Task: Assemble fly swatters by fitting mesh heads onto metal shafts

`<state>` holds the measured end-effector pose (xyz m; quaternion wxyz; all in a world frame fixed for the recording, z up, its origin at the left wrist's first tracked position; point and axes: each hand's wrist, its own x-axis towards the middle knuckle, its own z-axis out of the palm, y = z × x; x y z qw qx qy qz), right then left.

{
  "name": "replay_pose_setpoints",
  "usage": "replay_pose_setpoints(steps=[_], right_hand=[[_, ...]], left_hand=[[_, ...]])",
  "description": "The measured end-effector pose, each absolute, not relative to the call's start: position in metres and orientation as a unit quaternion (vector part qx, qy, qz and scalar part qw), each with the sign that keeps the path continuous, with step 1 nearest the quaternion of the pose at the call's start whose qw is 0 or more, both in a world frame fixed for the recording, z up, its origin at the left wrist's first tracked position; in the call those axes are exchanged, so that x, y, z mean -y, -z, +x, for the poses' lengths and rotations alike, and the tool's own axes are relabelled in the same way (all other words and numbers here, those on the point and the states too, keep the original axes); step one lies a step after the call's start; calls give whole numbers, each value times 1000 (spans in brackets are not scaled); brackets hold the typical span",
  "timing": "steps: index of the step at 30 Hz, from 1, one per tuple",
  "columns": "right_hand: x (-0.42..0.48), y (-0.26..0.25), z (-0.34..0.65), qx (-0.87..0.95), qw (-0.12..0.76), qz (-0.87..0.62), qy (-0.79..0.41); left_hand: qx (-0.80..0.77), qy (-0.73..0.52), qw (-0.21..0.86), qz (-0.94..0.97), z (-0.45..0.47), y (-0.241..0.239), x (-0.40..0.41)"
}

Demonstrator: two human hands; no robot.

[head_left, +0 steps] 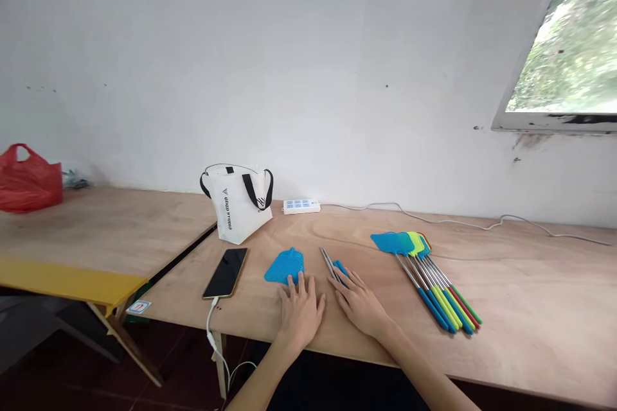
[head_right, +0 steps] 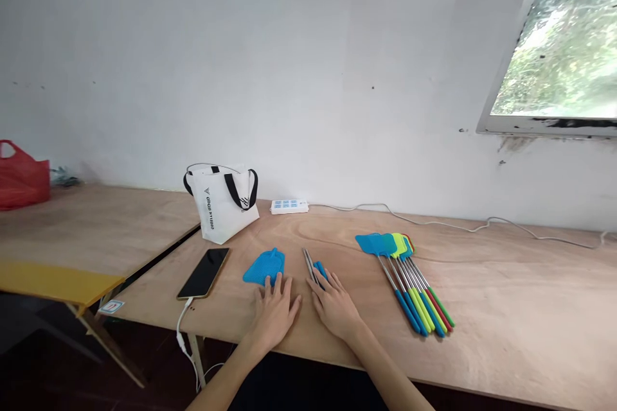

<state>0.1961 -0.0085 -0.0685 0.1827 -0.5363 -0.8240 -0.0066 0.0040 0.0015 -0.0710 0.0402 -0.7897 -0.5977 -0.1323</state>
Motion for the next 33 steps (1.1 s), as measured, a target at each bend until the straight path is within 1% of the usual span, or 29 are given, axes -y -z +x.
replay_pose_setpoints(steps=[3, 6, 10, 13, 18, 21, 26, 33], right_hand=[[34, 60, 207, 828, 188, -528, -23], [45, 51, 213, 833, 182, -519, -58], [44, 46, 215, 839, 181, -502, -105], [40, 50, 216, 830, 210, -503, -116], [37, 62, 217, 777, 283, -556, -88], [36, 68, 220, 736, 306, -601, -57], [34, 75, 231, 726, 297, -621, -6], [31, 81, 258, 668, 265, -691, 77]], left_hand=[[609, 125, 22, -783, 6, 67, -3], [593, 147, 6, -792, 6, 65, -7], [479, 197, -9, -856, 3, 59, -10], [417, 212, -40, -883, 1, 54, -10], [428, 247, -62, -867, 2, 55, -16], [453, 258, -55, -852, 4, 59, -20], [454, 258, -64, -851, 4, 57, -17], [445, 259, -90, -853, 3, 51, -13]])
